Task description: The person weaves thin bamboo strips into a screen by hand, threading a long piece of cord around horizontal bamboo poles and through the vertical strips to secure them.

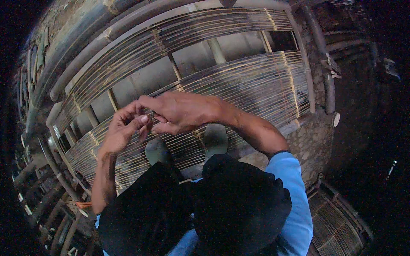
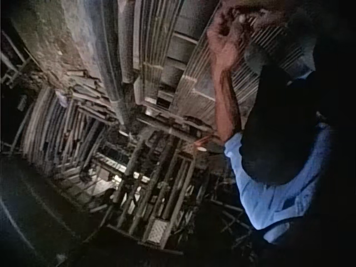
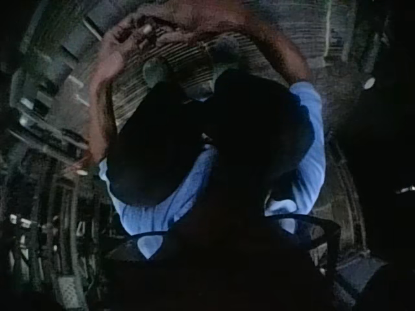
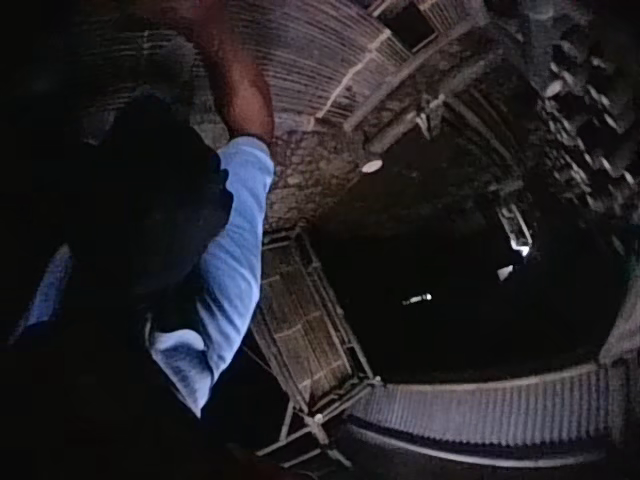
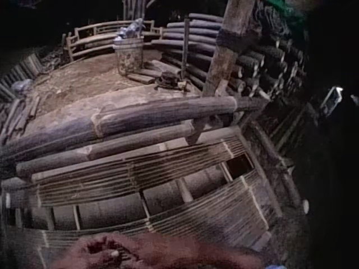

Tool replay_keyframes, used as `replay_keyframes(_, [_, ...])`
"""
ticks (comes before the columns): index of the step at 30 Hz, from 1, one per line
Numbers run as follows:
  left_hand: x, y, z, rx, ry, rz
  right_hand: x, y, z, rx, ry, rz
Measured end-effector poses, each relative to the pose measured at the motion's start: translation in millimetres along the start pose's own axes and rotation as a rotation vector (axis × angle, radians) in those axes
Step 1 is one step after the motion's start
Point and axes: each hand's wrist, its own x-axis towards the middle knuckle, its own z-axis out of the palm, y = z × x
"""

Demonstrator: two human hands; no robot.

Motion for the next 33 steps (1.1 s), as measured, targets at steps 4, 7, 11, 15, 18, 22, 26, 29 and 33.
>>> replay_keyframes(4, [-3, -24, -5, -0.038, -0.038, -0.222, -11, -3, -16, 0.017, 0.035, 0.156])
replay_keyframes(7, [-1, -32, -16, -0.046, -0.058, -0.291, -22, 21, -35, 0.051, 0.053, 0.089])
replay_keyframes(11, [-11, -42, -53, -0.299, 0.083, -0.259, -37, 40, -66, -0.076, 0.331, 0.005])
replay_keyframes(15, [-38, -53, -125, -0.29, 0.341, -0.275, -61, 71, -96, -0.133, 0.469, 0.291])
replay_keyframes(18, [-34, -39, -156, -0.324, 0.49, -0.29, -72, 96, -100, -0.088, 0.519, 0.42])
replay_keyframes(22, [22, -69, -168, 0.59, 0.751, -0.178, -59, 134, -80, -0.356, 0.511, 0.408])
replay_keyframes(26, [124, -97, -104, 1.166, 0.54, 0.026, -24, 187, -43, -0.519, 0.555, 0.364])
replay_keyframes(29, [185, -139, -84, 0.995, 0.428, 0.134, 11, 191, -23, -0.467, 0.441, 0.504])
replay_keyframes(33, [230, -132, -52, 0.516, 0.329, -0.187, 24, 174, -34, -0.423, 0.164, 0.711])
